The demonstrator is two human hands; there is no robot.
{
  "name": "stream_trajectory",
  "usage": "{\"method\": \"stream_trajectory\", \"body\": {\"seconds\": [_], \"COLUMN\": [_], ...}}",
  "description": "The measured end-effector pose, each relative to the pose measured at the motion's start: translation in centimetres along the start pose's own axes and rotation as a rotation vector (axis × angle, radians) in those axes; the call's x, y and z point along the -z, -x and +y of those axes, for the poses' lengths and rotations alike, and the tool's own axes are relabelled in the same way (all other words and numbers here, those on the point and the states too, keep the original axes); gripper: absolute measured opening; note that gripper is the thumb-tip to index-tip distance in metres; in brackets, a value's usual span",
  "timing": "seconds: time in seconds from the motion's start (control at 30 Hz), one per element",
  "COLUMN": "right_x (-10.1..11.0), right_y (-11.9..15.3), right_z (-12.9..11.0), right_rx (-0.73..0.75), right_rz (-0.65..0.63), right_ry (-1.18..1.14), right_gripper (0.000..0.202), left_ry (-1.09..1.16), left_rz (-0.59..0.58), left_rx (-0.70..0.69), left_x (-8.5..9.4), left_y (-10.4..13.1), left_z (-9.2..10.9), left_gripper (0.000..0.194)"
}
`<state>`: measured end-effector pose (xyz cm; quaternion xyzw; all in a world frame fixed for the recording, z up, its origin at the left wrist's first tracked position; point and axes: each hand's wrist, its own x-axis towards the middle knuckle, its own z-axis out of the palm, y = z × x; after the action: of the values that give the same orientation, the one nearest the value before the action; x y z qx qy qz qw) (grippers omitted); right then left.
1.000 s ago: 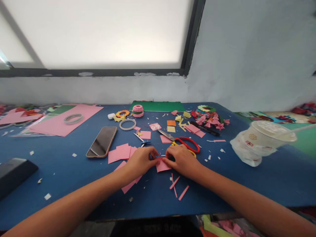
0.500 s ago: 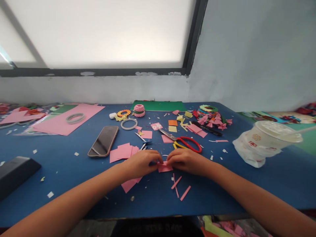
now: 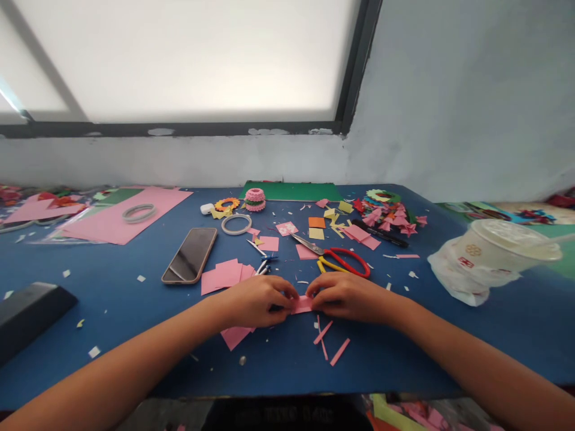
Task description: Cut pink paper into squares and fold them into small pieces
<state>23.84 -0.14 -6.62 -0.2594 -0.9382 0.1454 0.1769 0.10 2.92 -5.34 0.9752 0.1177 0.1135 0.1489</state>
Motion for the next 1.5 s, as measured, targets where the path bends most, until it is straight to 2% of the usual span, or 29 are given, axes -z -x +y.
{"method": "stream_trajectory", "body": {"seconds": [0.17, 0.3, 0.9, 1.23, 1.37, 1.5], "right_x": [0.1, 0.2, 0.3, 0.1, 0.2, 0.3], "right_y": [-0.2, -0.3, -0.2, -0.2, -0.2, -0.2], "right_z": [-0.5, -0.6, -1.0, -0.8, -1.1, -1.3], "right_rx": [-0.03, -0.021, -0.004, 0.016, -0.019, -0.032], "right_rz": [0.024, -0.006, -0.029, -0.02, -0.034, -0.054], "right_ry": [-0.036, 0.005, 0.082, 0.078, 0.072, 0.076], "right_gripper": [0.018, 0.018, 0.016, 0.016, 0.016, 0.015], "left_ry": [-0.032, -0.049, 0.01, 0.055, 0.152, 0.198], "left_rz": [-0.001, -0.012, 0.005, -0.01, 0.017, 0.057], "left_rx": [-0.037, -0.054, -0.073, -0.03, 0.036, 0.046], "left_x": [0.1, 0.1, 0.2, 0.0, 0.1, -0.1], "left_y": [-0.2, -0.2, -0.3, -0.2, -0.3, -0.6], "left_z": [0.1, 0.3, 0.6, 0.3, 0.4, 0.3], "left_gripper": [0.021, 0.019, 0.02, 0.021, 0.026, 0.024]}}
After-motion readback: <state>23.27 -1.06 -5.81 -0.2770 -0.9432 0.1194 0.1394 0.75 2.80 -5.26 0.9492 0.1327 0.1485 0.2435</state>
